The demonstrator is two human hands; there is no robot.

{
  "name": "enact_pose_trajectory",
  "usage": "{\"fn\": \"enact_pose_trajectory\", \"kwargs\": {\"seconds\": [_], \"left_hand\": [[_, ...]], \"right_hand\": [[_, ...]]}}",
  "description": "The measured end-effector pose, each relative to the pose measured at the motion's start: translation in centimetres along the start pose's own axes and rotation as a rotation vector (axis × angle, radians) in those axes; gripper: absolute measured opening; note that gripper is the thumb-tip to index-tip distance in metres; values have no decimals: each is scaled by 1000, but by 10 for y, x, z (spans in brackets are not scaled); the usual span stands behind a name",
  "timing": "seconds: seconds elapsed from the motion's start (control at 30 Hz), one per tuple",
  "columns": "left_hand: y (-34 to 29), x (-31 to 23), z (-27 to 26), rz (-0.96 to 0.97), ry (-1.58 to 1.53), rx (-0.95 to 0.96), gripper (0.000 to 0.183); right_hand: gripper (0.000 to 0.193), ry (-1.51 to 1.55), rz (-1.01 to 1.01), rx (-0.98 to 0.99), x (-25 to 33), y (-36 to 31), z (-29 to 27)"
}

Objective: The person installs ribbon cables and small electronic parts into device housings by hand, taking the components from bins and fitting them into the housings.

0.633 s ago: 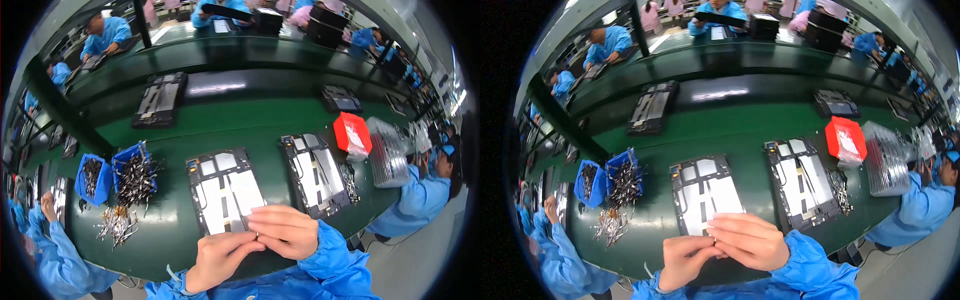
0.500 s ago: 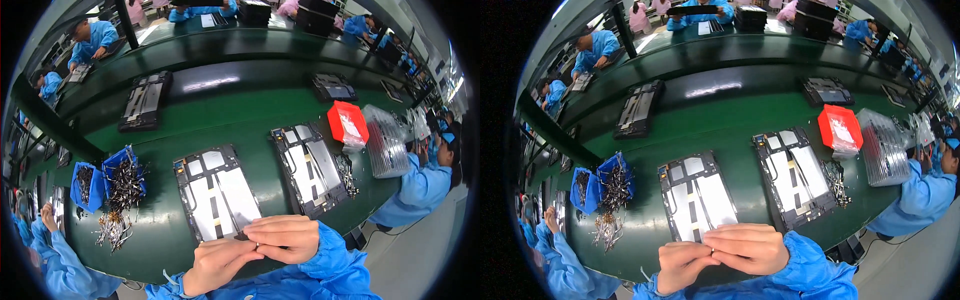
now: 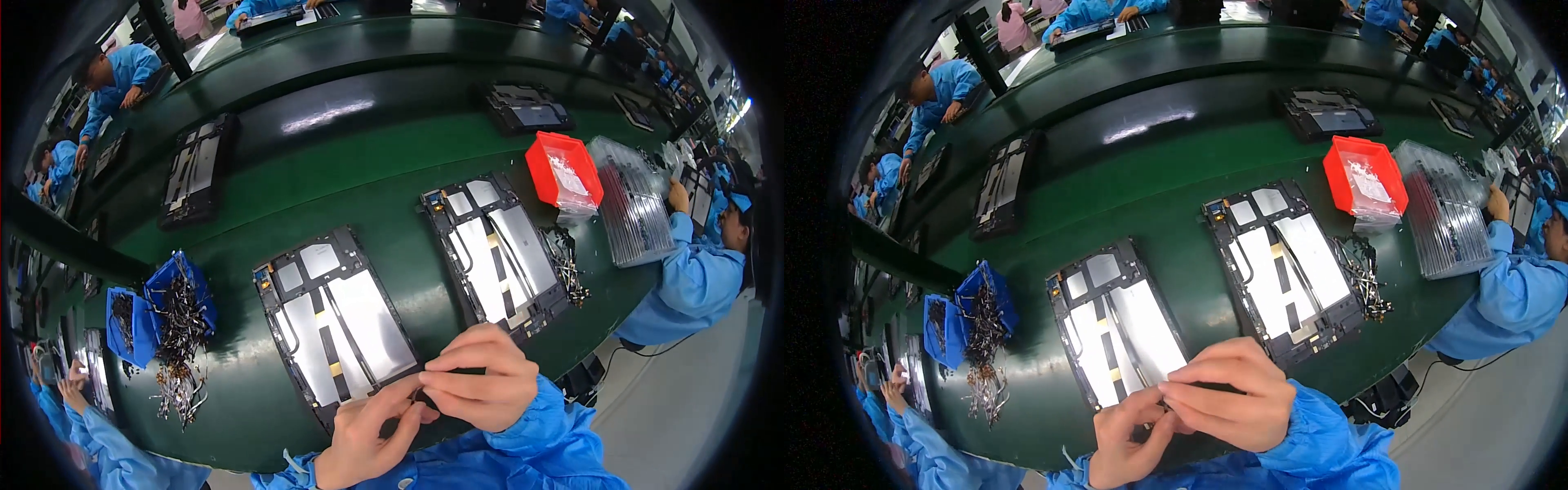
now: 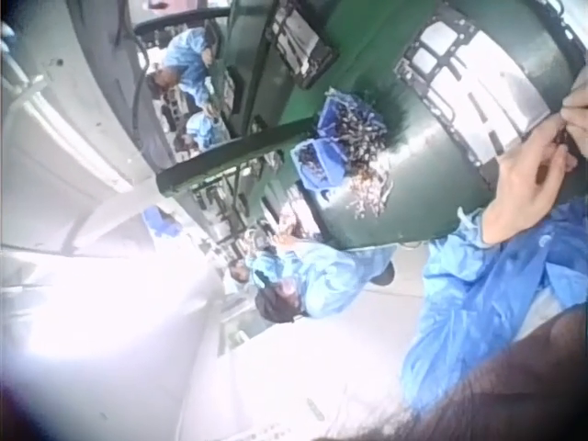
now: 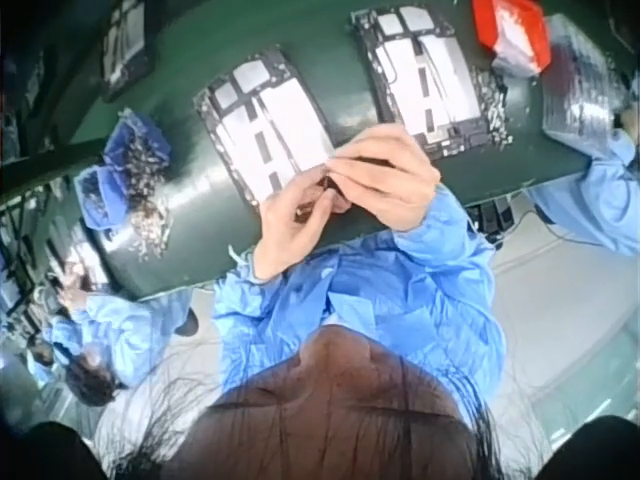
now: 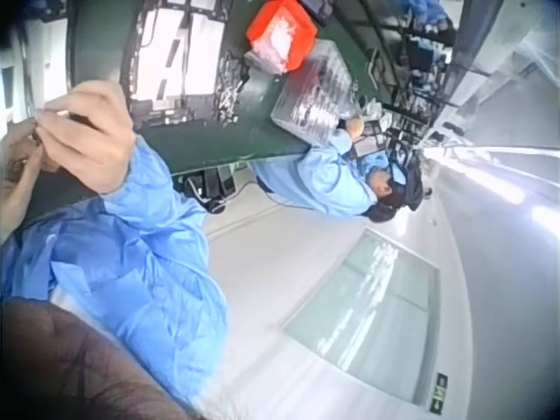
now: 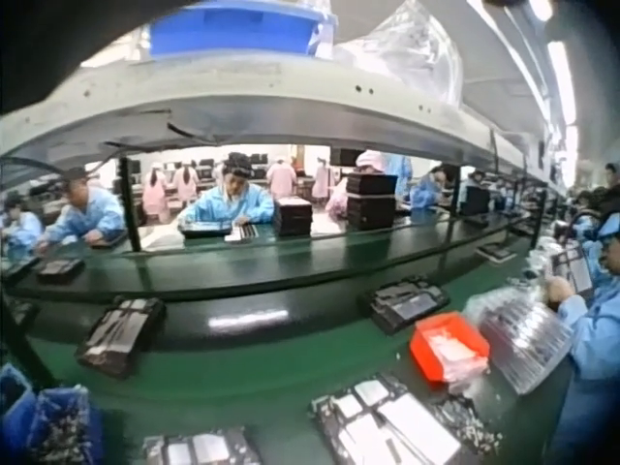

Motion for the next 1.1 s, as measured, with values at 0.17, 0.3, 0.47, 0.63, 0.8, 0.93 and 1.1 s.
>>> {"fn": "enact_pose_trajectory", "kwargs": {"seconds": [0.17, 0.3, 0.47, 0.63, 0.8, 0.93, 1.1], "left_hand": [[-1, -15, -5, -49, -120, 77, 30], [1, -14, -5, 65, 5, 39, 29], [2, -6, 3, 216, 154, -14, 25], [-2, -15, -1, 216, 289, -7, 28], [-18, -18, -21, -98, 30, 81, 33], [-30, -6, -41, -349, -280, 33, 34], [-34, 4, -78, -412, -350, 67, 33]], "right_hand": [[31, -44, -183, -141, -10, -7, 5], [29, -169, -273, -16, -2, -4, 1], [28, -162, -220, 77, -2, -5, -2], [26, -213, -177, 201, -18, 2, -18], [9, -732, 247, -454, -137, 62, -153], [22, -1251, 618, -105, -214, 73, -203], [24, -909, 21, -236, -105, 99, -86]]}}
Point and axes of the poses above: each hand's wrist, its own y-axis towards the middle knuckle, its own z-axis out of the palm, x = y × z, the point moved 1 cm from there along y, towards the middle knuckle, and after that the axes turned 1 degree about z, right-handed, at the moved point
